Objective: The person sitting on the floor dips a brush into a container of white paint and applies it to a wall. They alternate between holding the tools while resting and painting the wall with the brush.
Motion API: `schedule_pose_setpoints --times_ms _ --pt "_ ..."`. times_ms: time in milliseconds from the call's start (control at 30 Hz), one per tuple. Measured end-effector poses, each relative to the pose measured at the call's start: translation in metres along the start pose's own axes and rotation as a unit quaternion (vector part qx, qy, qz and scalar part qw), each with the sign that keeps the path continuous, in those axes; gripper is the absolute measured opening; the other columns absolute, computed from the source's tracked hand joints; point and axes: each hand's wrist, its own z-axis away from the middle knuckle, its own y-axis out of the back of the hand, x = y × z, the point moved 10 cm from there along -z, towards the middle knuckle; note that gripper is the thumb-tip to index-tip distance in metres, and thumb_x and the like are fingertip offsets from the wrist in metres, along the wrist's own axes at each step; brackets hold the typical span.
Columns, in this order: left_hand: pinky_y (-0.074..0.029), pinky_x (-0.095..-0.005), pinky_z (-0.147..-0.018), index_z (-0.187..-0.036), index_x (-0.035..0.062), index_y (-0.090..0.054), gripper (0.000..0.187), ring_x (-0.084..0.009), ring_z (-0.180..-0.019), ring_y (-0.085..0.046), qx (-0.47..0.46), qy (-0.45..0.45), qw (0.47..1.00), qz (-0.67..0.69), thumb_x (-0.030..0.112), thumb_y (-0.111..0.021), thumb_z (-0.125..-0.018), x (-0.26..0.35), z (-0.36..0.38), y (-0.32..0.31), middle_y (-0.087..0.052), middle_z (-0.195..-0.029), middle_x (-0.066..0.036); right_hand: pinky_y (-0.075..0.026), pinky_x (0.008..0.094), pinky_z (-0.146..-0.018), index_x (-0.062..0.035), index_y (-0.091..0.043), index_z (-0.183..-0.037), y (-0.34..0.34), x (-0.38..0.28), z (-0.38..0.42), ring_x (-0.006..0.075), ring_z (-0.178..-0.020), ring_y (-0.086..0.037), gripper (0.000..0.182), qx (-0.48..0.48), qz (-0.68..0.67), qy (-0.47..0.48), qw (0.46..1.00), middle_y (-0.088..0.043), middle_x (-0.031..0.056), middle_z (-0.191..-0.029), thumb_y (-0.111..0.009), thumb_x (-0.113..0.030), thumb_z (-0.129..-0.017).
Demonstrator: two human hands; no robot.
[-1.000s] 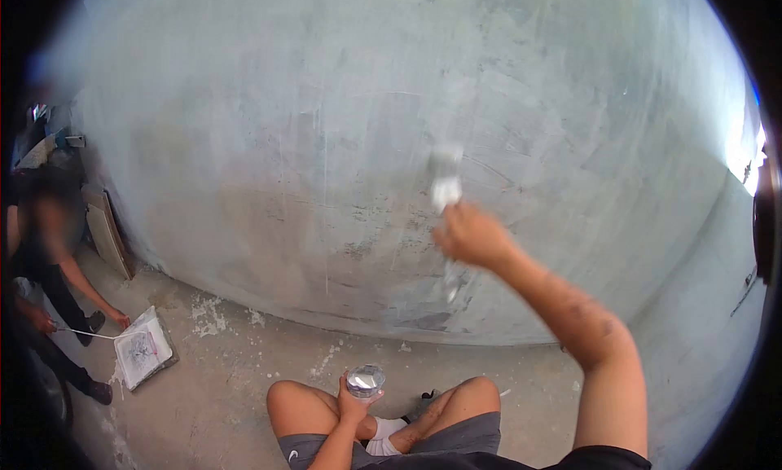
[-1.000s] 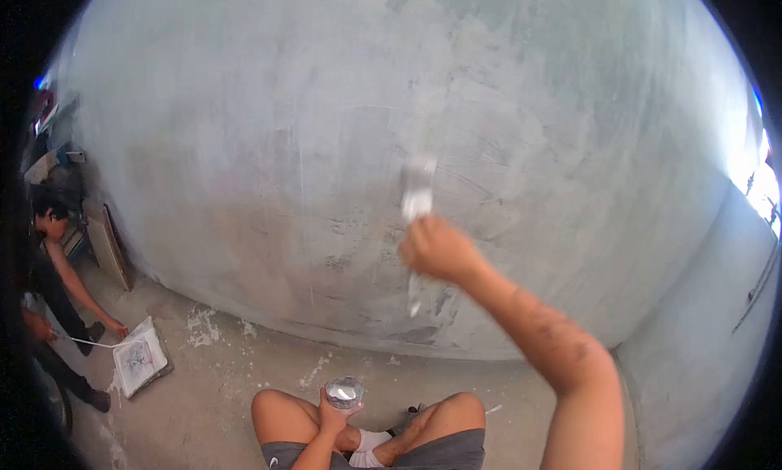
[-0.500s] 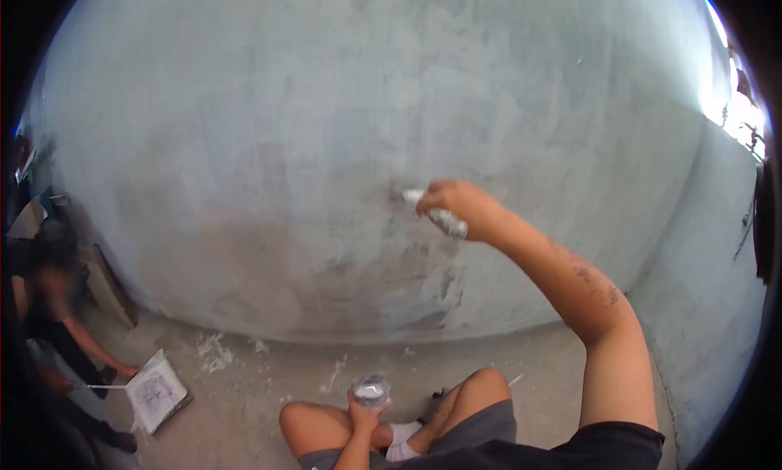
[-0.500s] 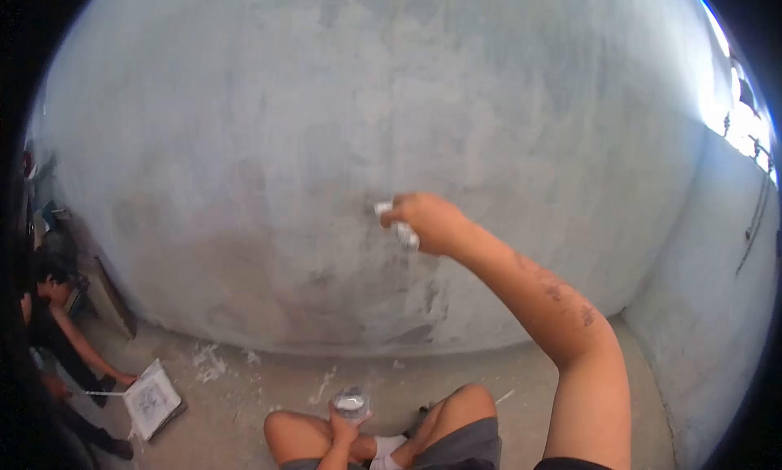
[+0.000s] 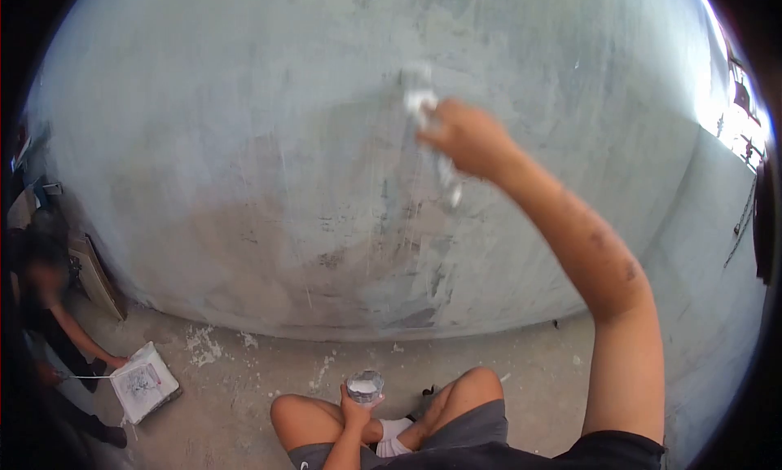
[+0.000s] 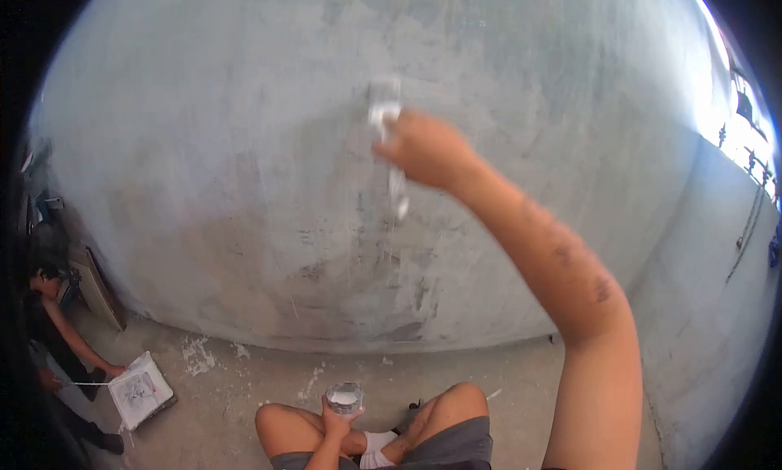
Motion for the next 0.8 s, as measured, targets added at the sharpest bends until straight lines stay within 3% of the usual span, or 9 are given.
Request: schedule_pose_setpoints --times_ms 67,100,133,200,267,367,533,600,800 --pt "-0.052 -0.0402 -0.094 -0.134 -0.0003 -0.044 0.102 -0.0307 -0.112 -0.064 0.005 -0.025 1.000 0.017 0.026 -0.101 -0.053 0.003 -0.004 -0.003 -0.064 -0.123 -0.018 -0.060 0.0421 -0.084 -0.0079 -0.070 -0.108 -0.077 -0.007 0.017 0.0346 -0.097 -0.069 0.018 0.007 -0.034 0.005 0.999 -0.069 0.0221 -0.104 -0.058 -0.018 -0.098" --pt "-0.052 -0.0390 -0.094 -0.133 -0.0026 -0.042 0.103 -0.0292 -0.112 -0.063 -0.002 -0.029 0.999 0.023 0.024 -0.100 -0.054 -0.002 -0.001 -0.002 -0.064 -0.123 -0.018 -0.060 0.0444 -0.079 0.0074 -0.063 -0.117 -0.103 -0.038 0.034 0.0361 -0.089 -0.068 0.043 -0.035 -0.038 0.101 0.994 -0.068 0.0228 -0.094 -0.056 -0.031 -0.099" --pt "-0.052 -0.0377 -0.094 -0.133 -0.0049 -0.039 0.103 -0.0277 -0.112 -0.063 -0.008 -0.032 0.999 0.028 0.021 -0.100 -0.054 -0.004 -0.002 -0.003 -0.063 -0.124 -0.019 -0.060 0.0432 -0.073 0.0033 -0.067 -0.104 -0.136 -0.067 0.053 0.0336 -0.079 -0.067 0.034 -0.062 0.046 0.209 0.975 -0.066 0.0205 -0.085 -0.062 -0.028 -0.093" --pt "-0.051 -0.0381 -0.095 -0.133 -0.0026 -0.041 0.103 -0.0285 -0.113 -0.063 -0.013 -0.022 0.999 0.035 0.024 -0.101 -0.054 0.000 0.001 -0.003 -0.063 -0.124 -0.019 -0.060 0.0407 -0.070 -0.0018 -0.069 -0.092 -0.177 -0.114 0.095 0.0314 -0.082 -0.068 0.023 -0.020 0.125 0.341 0.931 -0.066 0.0193 -0.084 -0.065 -0.023 -0.086" --pt "-0.051 -0.0385 -0.095 -0.134 -0.0002 -0.042 0.103 -0.0294 -0.113 -0.063 -0.018 -0.013 0.999 0.038 0.026 -0.101 -0.053 -0.004 -0.001 -0.003 -0.063 -0.124 -0.019 -0.059 0.0429 -0.074 -0.0071 -0.071 -0.086 -0.192 -0.139 0.114 0.0330 -0.087 -0.069 0.012 -0.103 0.034 0.319 0.942 -0.066 0.0163 -0.084 -0.065 -0.017 -0.083" --pt "-0.051 -0.0381 -0.095 -0.133 0.0001 -0.043 0.101 -0.0287 -0.112 -0.063 -0.021 -0.025 0.998 0.056 0.026 -0.100 -0.054 -0.006 0.004 -0.004 -0.064 -0.123 -0.019 -0.059 0.0437 -0.077 -0.0088 -0.071 -0.090 -0.197 -0.146 0.114 0.0349 -0.090 -0.069 0.012 -0.153 -0.055 0.256 0.953 -0.067 0.0171 -0.089 -0.065 -0.014 -0.082" --pt "-0.052 -0.0381 -0.094 -0.132 0.0011 -0.044 0.097 -0.0278 -0.111 -0.064 -0.028 -0.019 0.998 0.057 0.025 -0.100 -0.056 0.012 0.006 -0.006 -0.064 -0.122 -0.018 -0.059 0.0444 -0.079 -0.0113 -0.072 -0.104 -0.159 -0.106 0.060 0.0323 -0.092 -0.070 0.021 -0.167 -0.036 0.174 0.970 -0.069 0.0142 -0.094 -0.067 -0.015 -0.084" --pt "-0.052 -0.0379 -0.093 -0.131 0.0011 -0.044 0.097 -0.0276 -0.111 -0.064 -0.021 -0.021 0.999 0.023 0.025 -0.100 -0.056 0.004 -0.003 -0.008 -0.064 -0.122 -0.018 -0.059 0.0440 -0.079 -0.0119 -0.071 -0.111 -0.130 -0.076 0.026 0.0315 -0.095 -0.070 0.025 -0.157 -0.081 0.100 0.979 -0.071 0.0149 -0.097 -0.067 -0.014 -0.085" --pt "-0.053 -0.0381 -0.092 -0.127 0.0005 -0.046 0.093 -0.0265 -0.108 -0.066 -0.015 -0.037 0.999 0.012 0.023 -0.100 -0.055 -0.020 -0.002 -0.019 -0.066 -0.119 -0.016 -0.059 0.0424 -0.082 -0.0109 -0.072 -0.110 -0.011 -0.018 -0.009 0.0311 -0.094 -0.071 0.026 0.091 -0.083 0.123 0.985 -0.073 0.0148 -0.102 -0.069 -0.010 -0.084"
